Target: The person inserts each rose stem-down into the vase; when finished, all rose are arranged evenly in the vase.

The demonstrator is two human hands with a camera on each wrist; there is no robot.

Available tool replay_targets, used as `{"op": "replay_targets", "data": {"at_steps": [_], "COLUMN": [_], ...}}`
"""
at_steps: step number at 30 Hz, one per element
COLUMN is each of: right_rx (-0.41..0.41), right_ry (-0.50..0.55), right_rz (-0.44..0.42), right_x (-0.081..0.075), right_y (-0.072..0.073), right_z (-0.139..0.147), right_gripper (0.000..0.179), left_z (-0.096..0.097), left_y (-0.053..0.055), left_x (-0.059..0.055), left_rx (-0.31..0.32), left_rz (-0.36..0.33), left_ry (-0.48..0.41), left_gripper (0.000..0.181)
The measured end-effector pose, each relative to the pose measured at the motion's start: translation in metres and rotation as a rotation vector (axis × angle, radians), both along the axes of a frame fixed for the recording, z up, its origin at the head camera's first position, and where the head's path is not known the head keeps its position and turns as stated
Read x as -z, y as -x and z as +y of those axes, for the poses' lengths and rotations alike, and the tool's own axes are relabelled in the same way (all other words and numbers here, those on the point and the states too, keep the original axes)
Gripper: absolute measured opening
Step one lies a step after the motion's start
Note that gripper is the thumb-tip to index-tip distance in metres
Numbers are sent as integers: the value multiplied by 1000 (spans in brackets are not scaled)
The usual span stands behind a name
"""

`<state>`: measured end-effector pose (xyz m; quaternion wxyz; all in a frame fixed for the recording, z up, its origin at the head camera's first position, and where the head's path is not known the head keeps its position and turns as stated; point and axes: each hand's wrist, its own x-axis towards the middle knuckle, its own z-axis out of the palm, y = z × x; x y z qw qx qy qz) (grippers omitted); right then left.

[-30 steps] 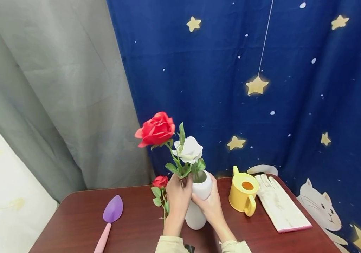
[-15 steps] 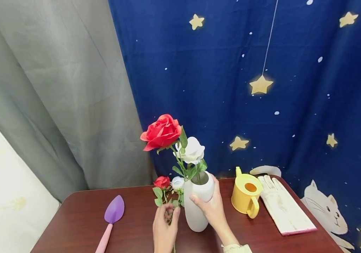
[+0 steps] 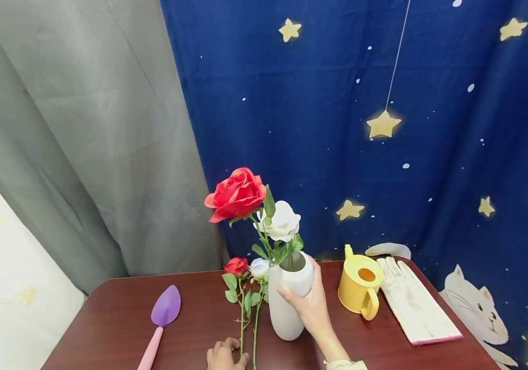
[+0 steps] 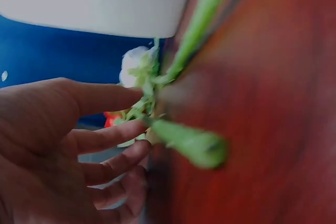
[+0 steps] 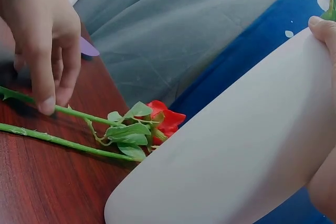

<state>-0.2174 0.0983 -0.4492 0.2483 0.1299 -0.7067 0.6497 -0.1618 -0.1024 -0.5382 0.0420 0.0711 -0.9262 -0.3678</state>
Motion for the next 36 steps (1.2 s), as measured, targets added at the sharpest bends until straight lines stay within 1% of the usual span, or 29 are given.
{"op": "replay_targets", "data": {"at_steps": [1,2,4,7,9,11,13,16,19,23,24,25,29,30,32,36], "right_rx": [-2,-3,-4,-2,-2,-3,-8,-12,-11,-6,-4,-5,-1,0,3,-3], "right_ry": [1,2,3,5,7,8,11,13,8,7,9,13,7,6,2,11], "right_rz": [-1,-1,2,-8,-14,-21,-17,-10,0,7,5,5,-3,-2,1,4], "right_x": [0,1,2,3,2,2,1,0,-1,-1,-6,-9,-10,-10,-2,0], "right_y": [0,0,0,0,-1,-1,-2,-2,-2,-2,-5,-8,-9,-9,-4,-3], "right_z": [0,0,0,0,0,-1,-2,-2,-2,-1,-2,-3,-3,-3,-1,-1], "right_gripper": [85,85,85,85,84,85,85,85,85,85,85,85,85,85,86,85], "left_z": [2,5,10,17,17,15,11,4,-1,-2,-2,-2,-2,-2,-2,-3], "left_y": [1,2,4,6,7,7,8,7,7,4,3,3,2,2,2,2], "left_x": [1,0,1,3,5,8,11,16,19,19,19,19,21,21,22,24], "left_rx": [1,-11,-55,-108,-123,-120,-104,-79,-62,-70,-75,-81,-102,-105,-109,-118], "left_rz": [-38,-68,-86,-71,-53,-25,22,98,128,129,128,121,93,84,71,57], "left_ry": [2,2,4,26,36,36,15,-54,-131,-192,-200,-207,-235,-247,-264,-283], "left_gripper": [20,19,19,19,21,22,23,20,17,15,14,14,13,12,12,12]}}
